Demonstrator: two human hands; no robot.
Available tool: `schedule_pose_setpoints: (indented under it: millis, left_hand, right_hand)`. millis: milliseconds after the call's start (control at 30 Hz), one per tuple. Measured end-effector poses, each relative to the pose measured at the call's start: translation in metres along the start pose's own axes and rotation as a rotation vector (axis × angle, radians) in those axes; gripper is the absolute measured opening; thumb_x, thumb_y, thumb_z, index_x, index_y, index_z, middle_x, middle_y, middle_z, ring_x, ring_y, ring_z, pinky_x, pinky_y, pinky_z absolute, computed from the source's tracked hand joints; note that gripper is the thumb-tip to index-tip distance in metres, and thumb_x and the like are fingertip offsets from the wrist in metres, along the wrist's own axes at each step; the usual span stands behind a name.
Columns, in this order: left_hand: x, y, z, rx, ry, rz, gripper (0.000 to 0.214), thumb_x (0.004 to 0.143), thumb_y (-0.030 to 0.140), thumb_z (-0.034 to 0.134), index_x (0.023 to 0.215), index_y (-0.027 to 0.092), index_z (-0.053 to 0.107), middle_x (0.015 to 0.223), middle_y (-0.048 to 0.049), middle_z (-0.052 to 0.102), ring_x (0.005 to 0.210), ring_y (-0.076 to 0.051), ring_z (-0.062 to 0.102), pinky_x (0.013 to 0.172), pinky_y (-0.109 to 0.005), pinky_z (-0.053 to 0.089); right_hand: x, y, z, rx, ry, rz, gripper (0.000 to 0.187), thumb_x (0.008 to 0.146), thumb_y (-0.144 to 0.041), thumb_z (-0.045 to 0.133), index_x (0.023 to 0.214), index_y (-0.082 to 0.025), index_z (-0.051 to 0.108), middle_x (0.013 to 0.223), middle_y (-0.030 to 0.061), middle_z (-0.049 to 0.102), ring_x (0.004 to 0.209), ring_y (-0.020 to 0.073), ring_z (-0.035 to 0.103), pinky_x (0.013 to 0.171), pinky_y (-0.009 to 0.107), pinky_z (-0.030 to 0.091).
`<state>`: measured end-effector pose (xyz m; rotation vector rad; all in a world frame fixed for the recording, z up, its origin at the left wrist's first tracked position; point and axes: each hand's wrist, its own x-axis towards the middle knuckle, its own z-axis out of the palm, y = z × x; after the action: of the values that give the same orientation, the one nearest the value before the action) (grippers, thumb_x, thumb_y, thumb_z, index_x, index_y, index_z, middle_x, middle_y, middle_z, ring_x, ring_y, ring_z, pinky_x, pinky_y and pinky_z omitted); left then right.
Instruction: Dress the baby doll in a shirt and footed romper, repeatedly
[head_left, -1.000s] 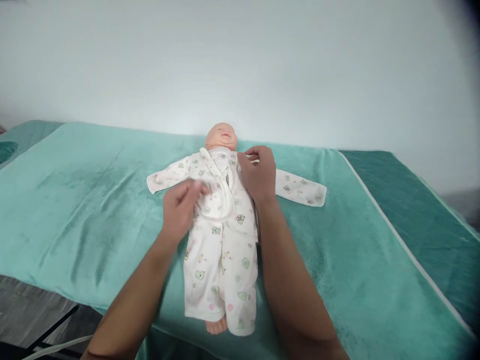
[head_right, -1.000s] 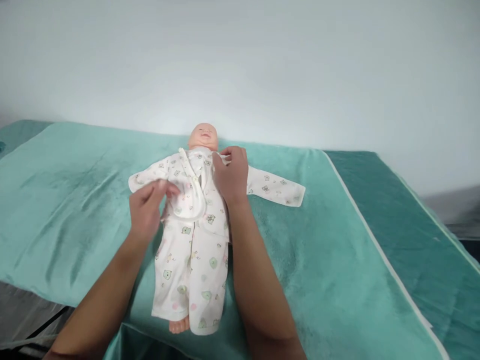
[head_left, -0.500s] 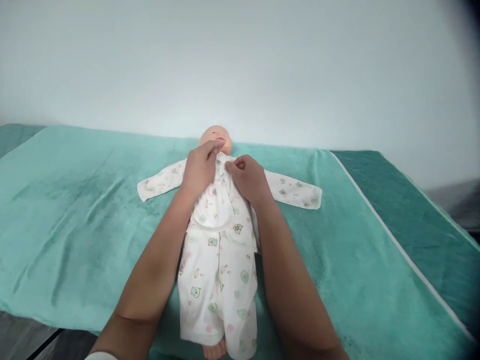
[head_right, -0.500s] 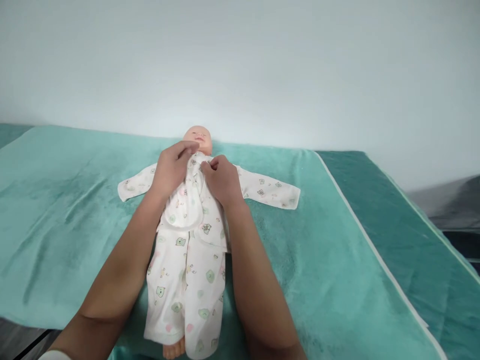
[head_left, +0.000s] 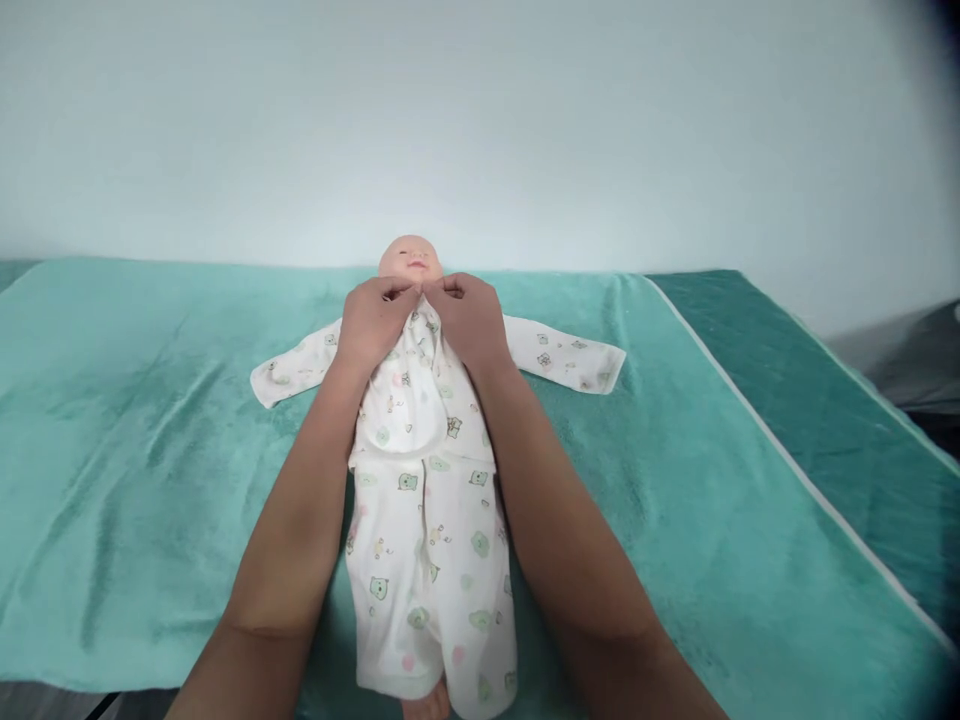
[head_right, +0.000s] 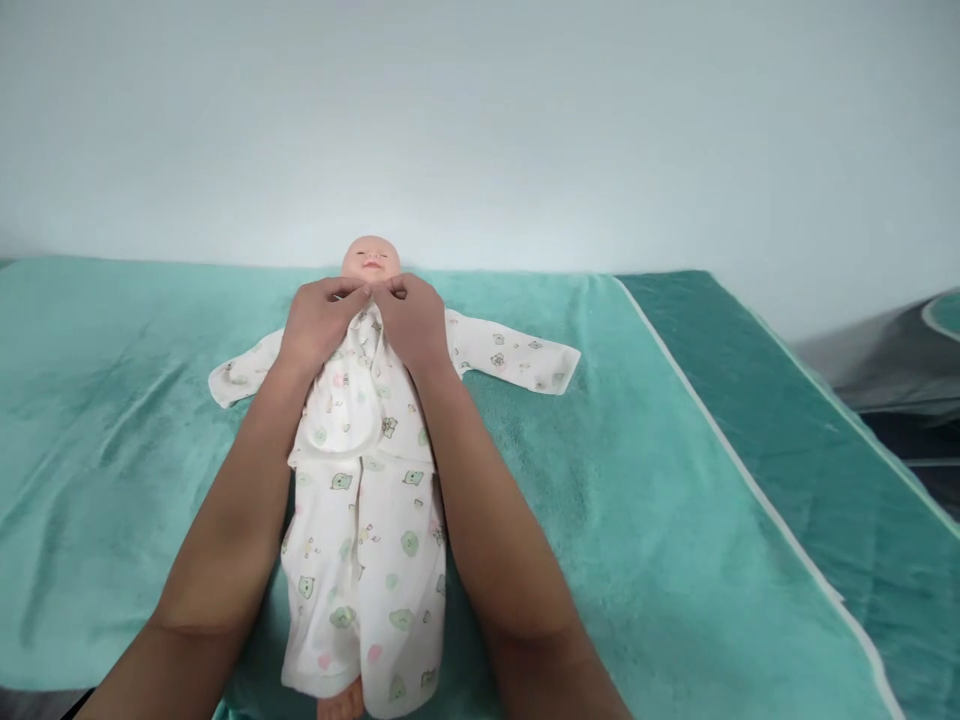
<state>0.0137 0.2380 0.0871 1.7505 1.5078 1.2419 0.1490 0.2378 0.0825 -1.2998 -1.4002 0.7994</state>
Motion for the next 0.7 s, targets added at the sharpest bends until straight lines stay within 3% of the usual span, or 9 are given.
schedule_pose_setpoints:
  millis: [333, 533, 700]
  left_hand:
    - [0.004, -0.007, 0.003, -0.017, 0.081, -0.001, 0.011, 0.087, 0.023, 0.060, 0.080, 0.018, 0.067, 0.086, -0.0020, 0.074, 0.083, -0.017, 0.064, 0.082, -0.032, 0.050]
    - [0.005, -0.010, 0.003, -0.186, 0.065, -0.086, 0.010, 0.090, 0.021, 0.059, 0.082, 0.018, 0.064, 0.081, -0.0024, 0.069, 0.075, -0.016, 0.061, 0.073, -0.031, 0.049]
    - [0.004, -0.008, 0.003, -0.140, 0.053, -0.058, 0.009, 0.089, 0.016, 0.059, 0.081, 0.018, 0.063, 0.083, -0.0021, 0.068, 0.082, -0.017, 0.062, 0.082, -0.032, 0.050]
  right_hand:
    - [0.000, 0.000, -0.004, 0.004, 0.025, -0.003, 0.014, 0.083, -0.032, 0.062, 0.074, -0.021, 0.063, 0.081, 0.0017, 0.070, 0.082, 0.0190, 0.064, 0.085, 0.036, 0.052]
    - [-0.001, 0.001, -0.004, 0.056, 0.002, -0.017, 0.013, 0.085, -0.030, 0.061, 0.076, -0.021, 0.064, 0.083, 0.0023, 0.071, 0.083, 0.0192, 0.066, 0.083, 0.035, 0.053]
    - [-0.001, 0.003, -0.003, 0.071, -0.011, -0.066, 0.014, 0.086, -0.032, 0.060, 0.078, -0.021, 0.064, 0.085, 0.0019, 0.070, 0.086, 0.0187, 0.065, 0.083, 0.035, 0.053]
